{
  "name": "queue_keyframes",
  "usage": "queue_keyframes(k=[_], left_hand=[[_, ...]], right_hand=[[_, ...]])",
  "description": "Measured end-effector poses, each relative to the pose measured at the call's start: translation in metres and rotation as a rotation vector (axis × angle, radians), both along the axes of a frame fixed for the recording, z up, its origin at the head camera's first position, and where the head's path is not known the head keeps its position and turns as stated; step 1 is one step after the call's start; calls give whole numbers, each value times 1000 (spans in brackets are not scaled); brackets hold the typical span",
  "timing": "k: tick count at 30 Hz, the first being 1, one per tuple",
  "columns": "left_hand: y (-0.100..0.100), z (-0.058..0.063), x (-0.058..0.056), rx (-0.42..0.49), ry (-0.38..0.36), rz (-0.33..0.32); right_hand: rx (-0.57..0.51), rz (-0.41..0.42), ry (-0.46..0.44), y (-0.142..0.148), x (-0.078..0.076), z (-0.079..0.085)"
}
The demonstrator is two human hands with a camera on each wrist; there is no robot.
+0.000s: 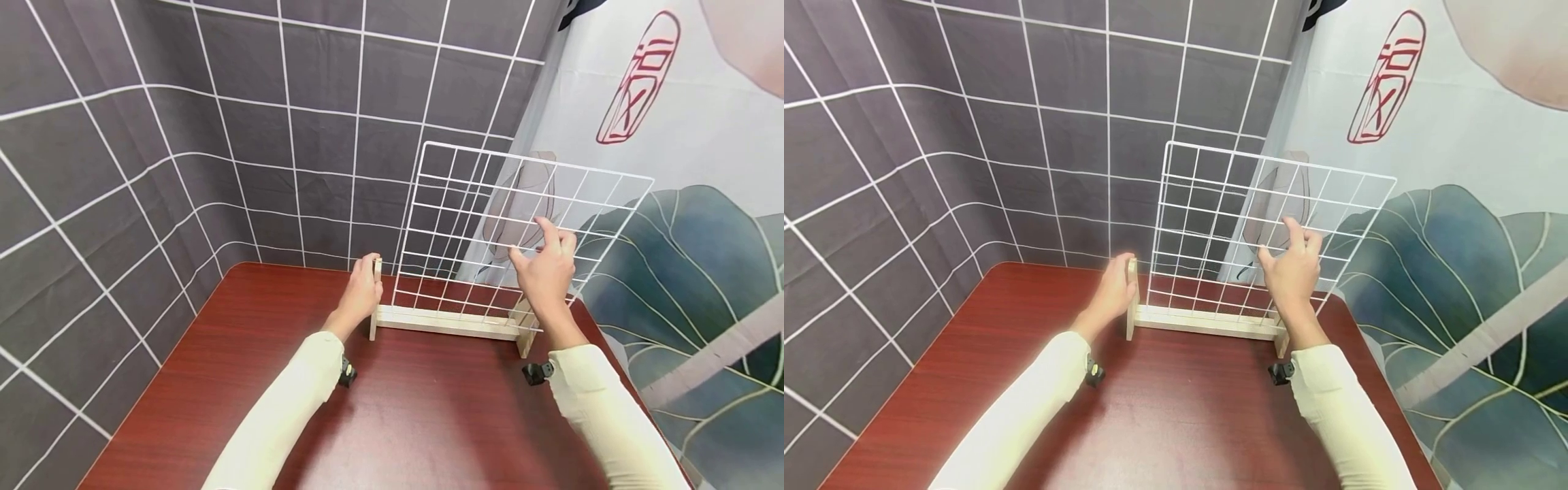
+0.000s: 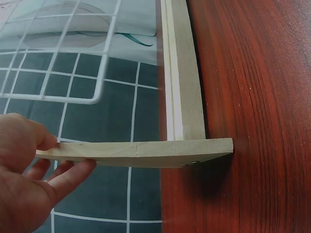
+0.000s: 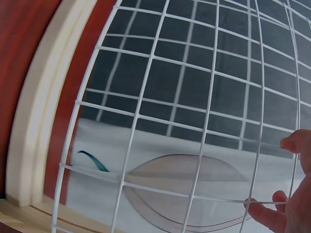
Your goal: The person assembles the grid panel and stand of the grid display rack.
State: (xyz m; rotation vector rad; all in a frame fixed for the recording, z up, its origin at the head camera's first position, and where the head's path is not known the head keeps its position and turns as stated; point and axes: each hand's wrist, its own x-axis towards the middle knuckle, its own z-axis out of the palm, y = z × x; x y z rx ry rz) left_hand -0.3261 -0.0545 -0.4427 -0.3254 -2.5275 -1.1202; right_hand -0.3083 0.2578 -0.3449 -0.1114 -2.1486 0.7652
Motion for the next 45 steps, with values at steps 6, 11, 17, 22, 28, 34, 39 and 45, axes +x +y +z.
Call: queue_keyframes(k=[6, 11, 17, 22, 28, 34, 39, 45], left_hand=[[-1, -2, 0, 12, 5, -1], [-1, -4, -2, 12, 7, 0], [-1, -3, -1, 14, 15, -2], [0, -3, -1, 12, 19, 2], [-1, -3, -1, 14, 1, 7], [-1, -3, -3, 16, 4, 11], [0, -4, -2, 15, -14, 11], [0, -5, -3, 9, -11, 14]], right_hand=[[12, -1, 4, -5, -4, 21], [36, -11, 16, -8, -7, 36], [51, -6, 2, -12, -10, 52], [39, -10, 0, -15, -11, 65], [24, 2, 12, -20, -14, 76], [5, 3, 17, -26, -15, 83], [7, 1, 2, -31, -16, 89], [13, -7, 1, -34, -17, 94]])
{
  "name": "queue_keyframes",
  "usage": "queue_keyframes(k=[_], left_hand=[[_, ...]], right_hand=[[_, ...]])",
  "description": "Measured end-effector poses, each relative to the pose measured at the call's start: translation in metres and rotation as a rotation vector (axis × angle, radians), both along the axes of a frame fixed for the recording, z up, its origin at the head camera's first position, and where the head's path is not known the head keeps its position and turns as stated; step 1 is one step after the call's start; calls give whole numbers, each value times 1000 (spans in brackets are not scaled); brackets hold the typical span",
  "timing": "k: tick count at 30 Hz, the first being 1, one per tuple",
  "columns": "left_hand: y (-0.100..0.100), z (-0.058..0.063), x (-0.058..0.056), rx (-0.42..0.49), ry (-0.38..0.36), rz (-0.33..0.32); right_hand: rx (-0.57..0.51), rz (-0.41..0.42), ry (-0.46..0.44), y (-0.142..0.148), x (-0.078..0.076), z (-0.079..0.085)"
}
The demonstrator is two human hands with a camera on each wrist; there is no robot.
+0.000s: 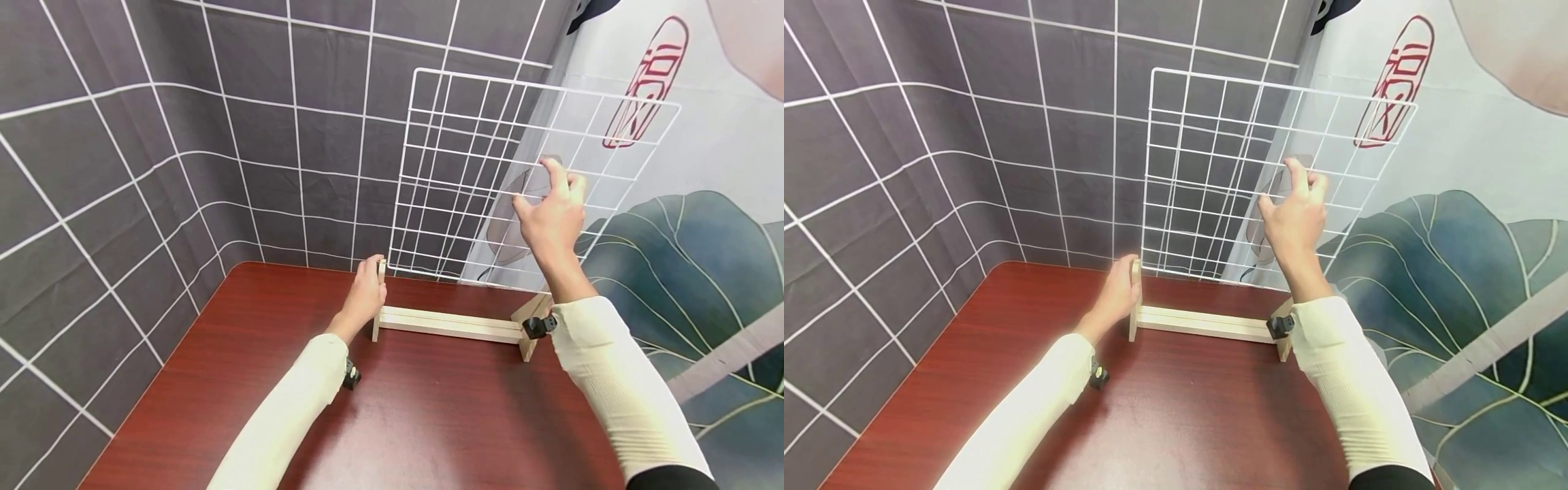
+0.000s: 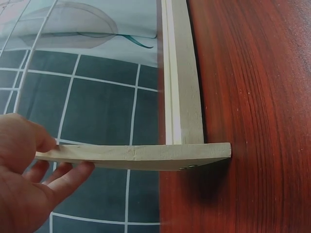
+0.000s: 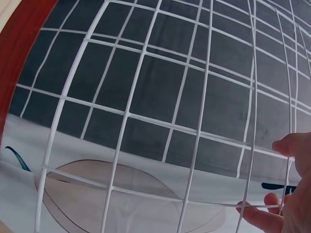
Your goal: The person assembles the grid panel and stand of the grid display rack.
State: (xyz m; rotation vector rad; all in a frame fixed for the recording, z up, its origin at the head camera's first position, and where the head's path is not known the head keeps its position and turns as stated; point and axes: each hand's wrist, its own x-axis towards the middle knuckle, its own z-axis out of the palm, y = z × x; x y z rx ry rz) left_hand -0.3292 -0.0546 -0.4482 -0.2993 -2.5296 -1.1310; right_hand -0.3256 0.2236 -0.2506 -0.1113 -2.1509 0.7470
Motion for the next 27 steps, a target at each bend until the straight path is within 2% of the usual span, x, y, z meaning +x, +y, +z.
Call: queue_keyframes(k=[11, 20, 27], left_hand=[[0, 2, 1, 11, -9, -1], [1, -1, 1, -1, -15, -5], [1, 1, 1, -5, -10, 4]], right_hand=[[-10, 4, 28, -7, -3, 5], [-10, 13, 32, -7, -8, -7], [-14, 27, 37, -7, -10, -15]])
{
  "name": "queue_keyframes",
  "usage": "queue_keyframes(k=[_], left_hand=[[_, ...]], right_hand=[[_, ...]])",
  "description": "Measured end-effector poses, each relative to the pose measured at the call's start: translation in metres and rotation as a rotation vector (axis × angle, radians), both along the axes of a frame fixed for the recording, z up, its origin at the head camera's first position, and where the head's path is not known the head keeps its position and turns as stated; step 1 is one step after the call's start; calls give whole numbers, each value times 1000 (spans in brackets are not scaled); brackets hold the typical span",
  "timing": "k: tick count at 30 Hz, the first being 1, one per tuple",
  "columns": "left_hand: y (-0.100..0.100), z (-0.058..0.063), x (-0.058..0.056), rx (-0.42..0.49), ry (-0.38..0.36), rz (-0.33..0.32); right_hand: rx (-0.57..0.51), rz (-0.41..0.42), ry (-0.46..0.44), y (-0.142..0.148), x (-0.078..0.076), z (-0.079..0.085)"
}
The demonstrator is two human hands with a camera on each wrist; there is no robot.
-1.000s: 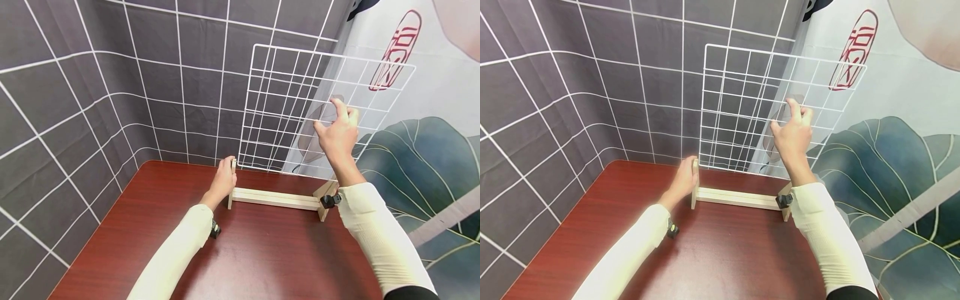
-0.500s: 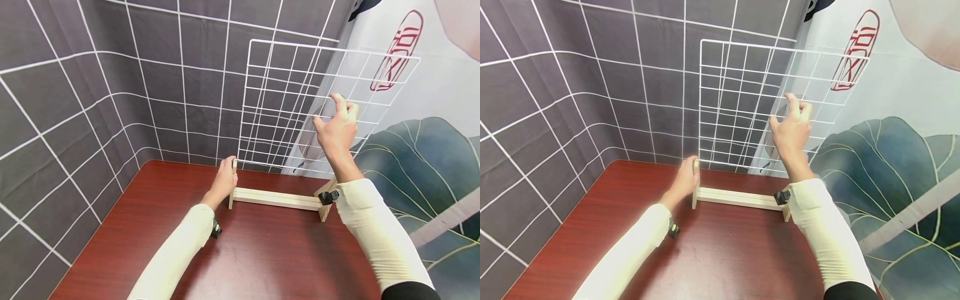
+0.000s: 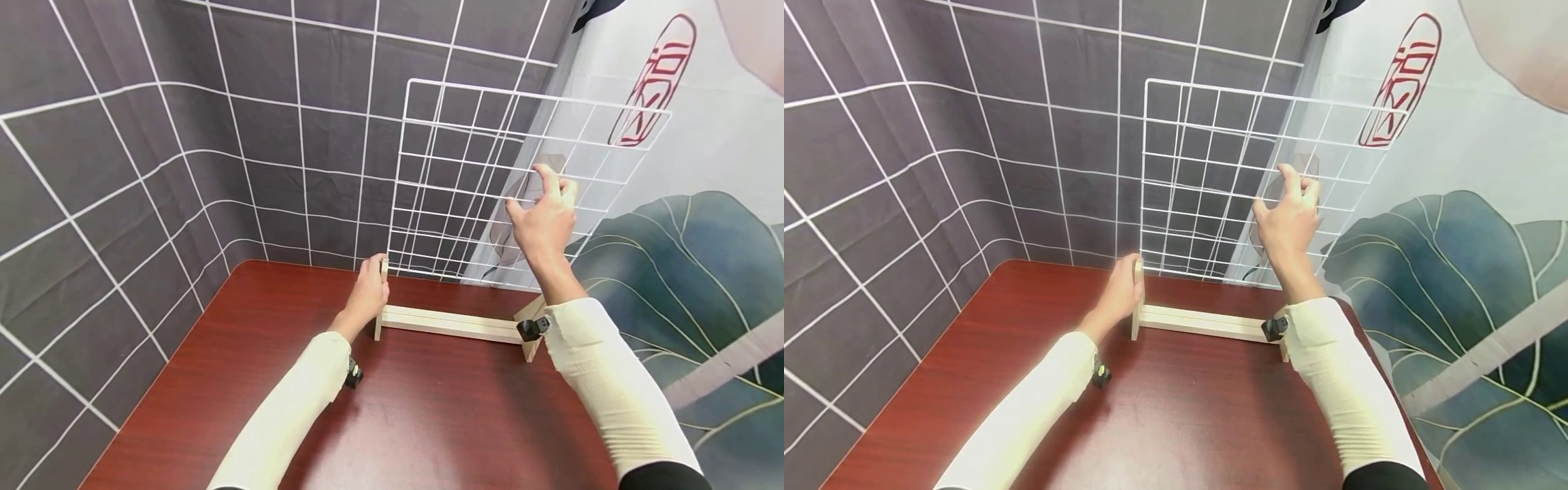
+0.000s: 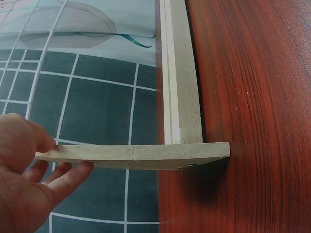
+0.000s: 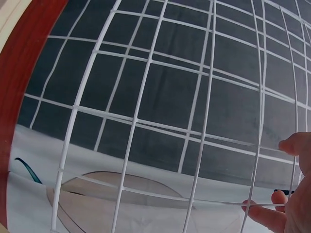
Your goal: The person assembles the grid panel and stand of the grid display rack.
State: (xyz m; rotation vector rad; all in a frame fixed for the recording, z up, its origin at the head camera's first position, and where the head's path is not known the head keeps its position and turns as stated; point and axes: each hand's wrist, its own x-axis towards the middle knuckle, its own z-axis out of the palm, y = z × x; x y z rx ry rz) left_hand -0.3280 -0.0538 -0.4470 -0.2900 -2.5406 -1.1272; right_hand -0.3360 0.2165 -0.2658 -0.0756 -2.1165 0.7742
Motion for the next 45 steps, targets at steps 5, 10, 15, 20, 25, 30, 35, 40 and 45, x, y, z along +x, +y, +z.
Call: queue_keyframes(k=[5, 10, 15, 20, 25, 30, 35, 40, 45], left_hand=[[1, 1, 2, 4, -16, 1], [2, 1, 3, 10, -22, 4], [2, 1, 2, 14, -24, 3], [3, 2, 1, 11, -33, 3], [3, 3, 1, 9, -28, 3], [3, 3, 1, 2, -17, 4], [3, 4, 1, 2, -15, 4], [2, 4, 1, 0, -13, 3], [1, 2, 1, -10, -20, 5]], right_hand=[[5, 2, -2, 1, -1, -7], [7, 9, 0, 2, -2, -14], [4, 7, 0, 4, -3, -21], [-1, 0, 0, 6, -4, -27], [-5, 4, 4, 6, -5, -30], [-14, 2, -6, 5, -5, -33], [-21, 3, -11, 5, -5, -36], [-24, 2, -14, 5, -5, -40], [-23, 7, -18, 4, -5, -46]])
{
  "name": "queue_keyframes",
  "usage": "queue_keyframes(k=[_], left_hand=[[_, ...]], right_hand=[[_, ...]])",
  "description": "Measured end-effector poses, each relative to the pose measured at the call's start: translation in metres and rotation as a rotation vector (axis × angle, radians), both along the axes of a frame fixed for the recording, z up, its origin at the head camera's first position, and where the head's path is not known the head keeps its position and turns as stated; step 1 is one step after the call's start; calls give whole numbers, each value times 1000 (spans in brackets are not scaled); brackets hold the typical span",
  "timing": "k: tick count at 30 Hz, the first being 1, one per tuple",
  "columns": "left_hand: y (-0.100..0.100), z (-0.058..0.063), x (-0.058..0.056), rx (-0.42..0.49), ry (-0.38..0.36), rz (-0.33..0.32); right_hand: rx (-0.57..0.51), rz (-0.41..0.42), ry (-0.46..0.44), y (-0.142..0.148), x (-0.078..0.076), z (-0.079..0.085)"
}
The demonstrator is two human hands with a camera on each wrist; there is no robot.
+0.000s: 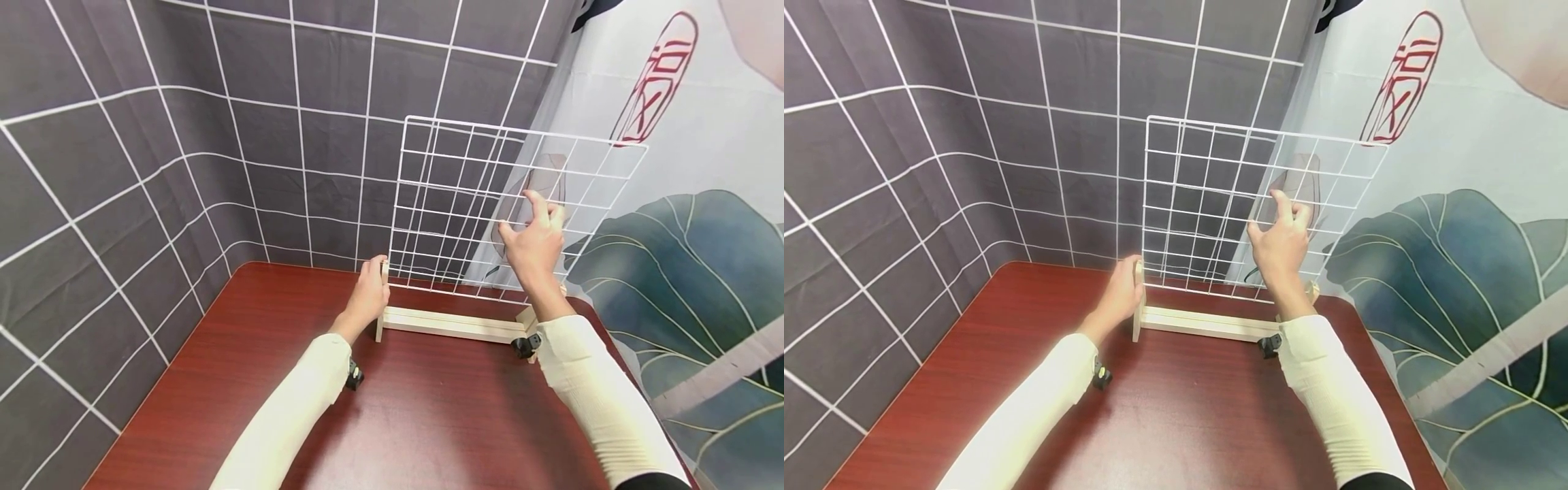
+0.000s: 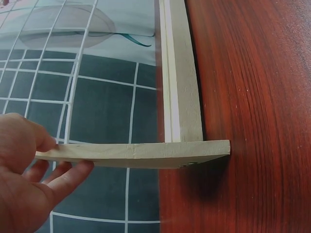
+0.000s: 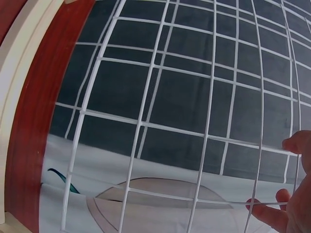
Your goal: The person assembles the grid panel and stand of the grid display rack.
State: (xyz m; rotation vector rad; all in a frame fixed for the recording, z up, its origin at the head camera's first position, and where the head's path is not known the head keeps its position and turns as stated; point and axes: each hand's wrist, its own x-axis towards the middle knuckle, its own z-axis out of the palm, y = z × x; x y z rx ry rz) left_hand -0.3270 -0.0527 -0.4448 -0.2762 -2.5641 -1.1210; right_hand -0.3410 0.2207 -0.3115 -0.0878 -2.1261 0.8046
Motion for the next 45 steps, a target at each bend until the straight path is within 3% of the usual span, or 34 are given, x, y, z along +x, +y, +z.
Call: queue_keyframes(k=[16, 26, 34, 40, 45], left_hand=[[-4, -5, -4, 49, -37, -14], [-4, 1, -1, 86, -103, -24], [-1, 26, -4, 113, -63, 25], [1, 54, -9, 116, 38, 80], [4, 78, -11, 134, 112, 72]], right_hand=[[4, 16, 20, 2, -1, -8], [-1, 7, 1, 3, -1, -15], [1, 14, 10, 4, -1, -13], [0, 12, 0, 3, -2, -12], [8, 18, 10, 3, -3, -13]])
